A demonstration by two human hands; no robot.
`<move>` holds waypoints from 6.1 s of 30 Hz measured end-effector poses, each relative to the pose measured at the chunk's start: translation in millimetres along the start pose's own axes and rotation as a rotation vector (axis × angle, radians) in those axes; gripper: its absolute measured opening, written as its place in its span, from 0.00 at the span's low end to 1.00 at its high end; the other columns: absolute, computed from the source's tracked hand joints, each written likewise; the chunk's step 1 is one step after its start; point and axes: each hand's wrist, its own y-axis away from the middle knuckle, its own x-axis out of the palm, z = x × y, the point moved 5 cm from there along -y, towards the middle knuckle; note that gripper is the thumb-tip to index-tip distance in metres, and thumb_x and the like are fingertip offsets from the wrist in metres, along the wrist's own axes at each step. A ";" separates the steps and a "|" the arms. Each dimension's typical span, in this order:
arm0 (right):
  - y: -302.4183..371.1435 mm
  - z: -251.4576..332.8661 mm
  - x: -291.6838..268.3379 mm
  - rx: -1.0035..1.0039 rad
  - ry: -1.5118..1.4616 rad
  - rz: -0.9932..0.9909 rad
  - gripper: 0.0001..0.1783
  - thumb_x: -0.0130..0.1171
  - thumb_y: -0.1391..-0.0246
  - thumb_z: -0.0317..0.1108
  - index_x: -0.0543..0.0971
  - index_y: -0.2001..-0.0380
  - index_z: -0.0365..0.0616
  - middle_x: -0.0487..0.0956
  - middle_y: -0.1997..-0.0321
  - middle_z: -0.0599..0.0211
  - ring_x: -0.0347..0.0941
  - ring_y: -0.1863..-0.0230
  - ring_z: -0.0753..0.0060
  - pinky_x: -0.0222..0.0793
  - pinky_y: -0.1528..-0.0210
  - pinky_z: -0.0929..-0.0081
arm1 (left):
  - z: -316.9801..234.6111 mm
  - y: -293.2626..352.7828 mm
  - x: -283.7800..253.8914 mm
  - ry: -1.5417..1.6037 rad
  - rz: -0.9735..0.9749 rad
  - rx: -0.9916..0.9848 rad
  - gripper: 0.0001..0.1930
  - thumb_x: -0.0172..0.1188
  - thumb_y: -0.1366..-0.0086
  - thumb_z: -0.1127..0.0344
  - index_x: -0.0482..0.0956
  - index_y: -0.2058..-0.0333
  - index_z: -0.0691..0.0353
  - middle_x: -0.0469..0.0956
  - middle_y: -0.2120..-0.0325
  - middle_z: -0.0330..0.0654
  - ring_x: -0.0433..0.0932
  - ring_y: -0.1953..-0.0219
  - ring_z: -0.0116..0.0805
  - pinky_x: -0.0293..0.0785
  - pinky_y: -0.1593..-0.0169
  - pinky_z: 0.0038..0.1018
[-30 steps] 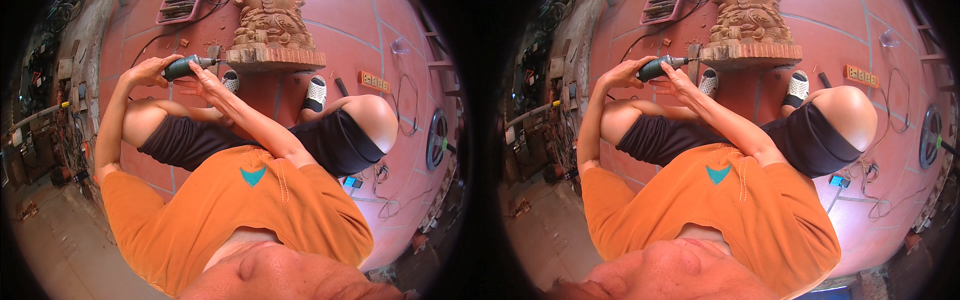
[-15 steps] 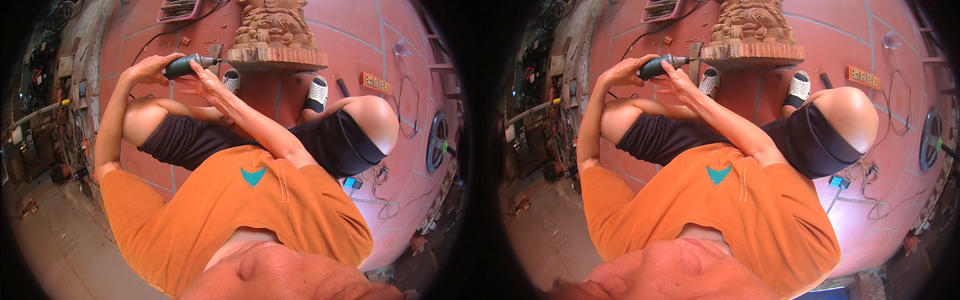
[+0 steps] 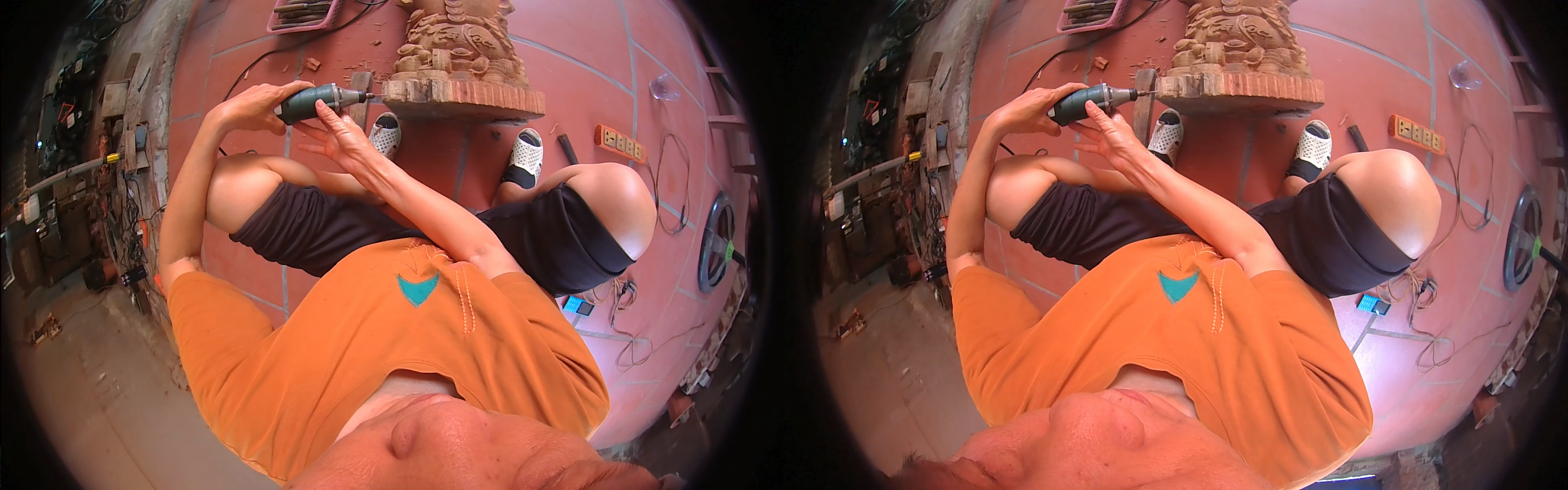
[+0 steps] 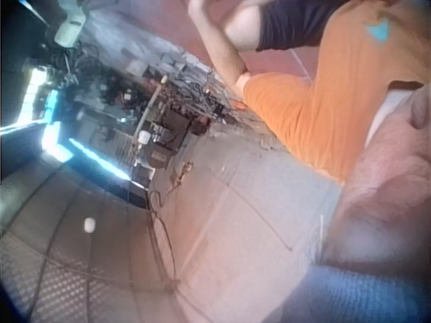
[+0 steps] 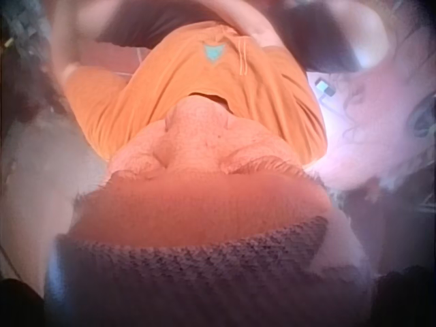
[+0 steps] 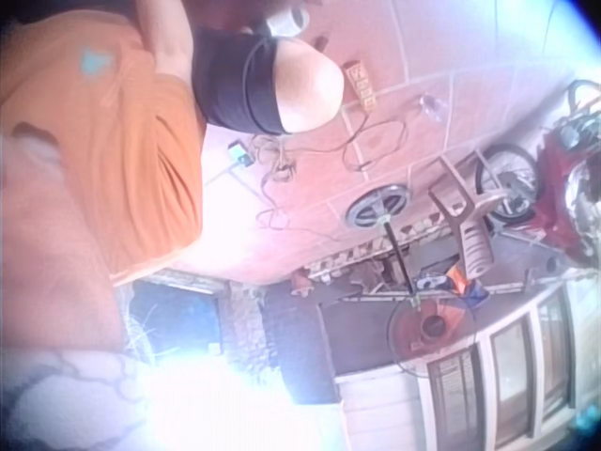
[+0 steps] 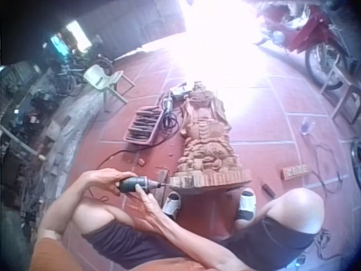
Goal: The person carves a wooden sculpture using a chisel and mallet, then switches to a rotary power tool to refine details. The person sits on the floor and works on the sculpture placed on a low stand.
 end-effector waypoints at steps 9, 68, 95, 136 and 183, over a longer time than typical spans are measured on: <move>-10.0 -15.5 -7.6 0.013 -0.062 0.064 0.39 0.66 0.40 0.56 0.63 0.32 0.58 0.71 0.32 0.61 0.64 0.29 0.51 0.56 0.31 0.30 | 5.1 -1.7 2.8 0.020 0.004 0.034 0.49 0.68 0.60 0.73 0.63 0.34 0.48 0.82 0.64 0.54 0.81 0.60 0.58 0.75 0.57 0.46; -19.7 0.3 -6.0 0.042 -0.053 0.135 0.38 0.67 0.43 0.57 0.67 0.34 0.57 0.71 0.32 0.69 0.64 0.28 0.51 0.59 0.33 0.28 | 4.5 -4.7 -3.2 0.003 0.011 -0.107 0.51 0.68 0.60 0.71 0.60 0.32 0.47 0.81 0.63 0.54 0.81 0.59 0.55 0.75 0.56 0.46; -21.1 -0.5 -10.7 0.054 -0.031 0.115 0.37 0.68 0.43 0.58 0.69 0.36 0.55 0.74 0.35 0.68 0.67 0.30 0.50 0.63 0.35 0.30 | 8.3 -6.9 -0.1 0.036 0.042 -0.100 0.52 0.70 0.59 0.70 0.59 0.32 0.46 0.80 0.67 0.53 0.81 0.63 0.53 0.74 0.59 0.46; -24.9 -2.2 -14.3 0.048 -0.007 0.117 0.39 0.69 0.44 0.56 0.66 0.35 0.55 0.71 0.33 0.63 0.67 0.30 0.48 0.65 0.35 0.31 | 10.9 -4.3 4.5 0.066 0.043 -0.117 0.53 0.69 0.58 0.69 0.57 0.30 0.44 0.81 0.62 0.51 0.81 0.63 0.50 0.77 0.58 0.43; -12.5 -8.7 -12.0 0.060 -0.049 0.078 0.35 0.69 0.43 0.51 0.70 0.36 0.55 0.74 0.34 0.61 0.67 0.30 0.50 0.69 0.35 0.37 | 5.6 -1.3 4.6 0.094 0.072 -0.083 0.51 0.69 0.58 0.68 0.59 0.32 0.46 0.81 0.65 0.52 0.81 0.62 0.51 0.76 0.59 0.43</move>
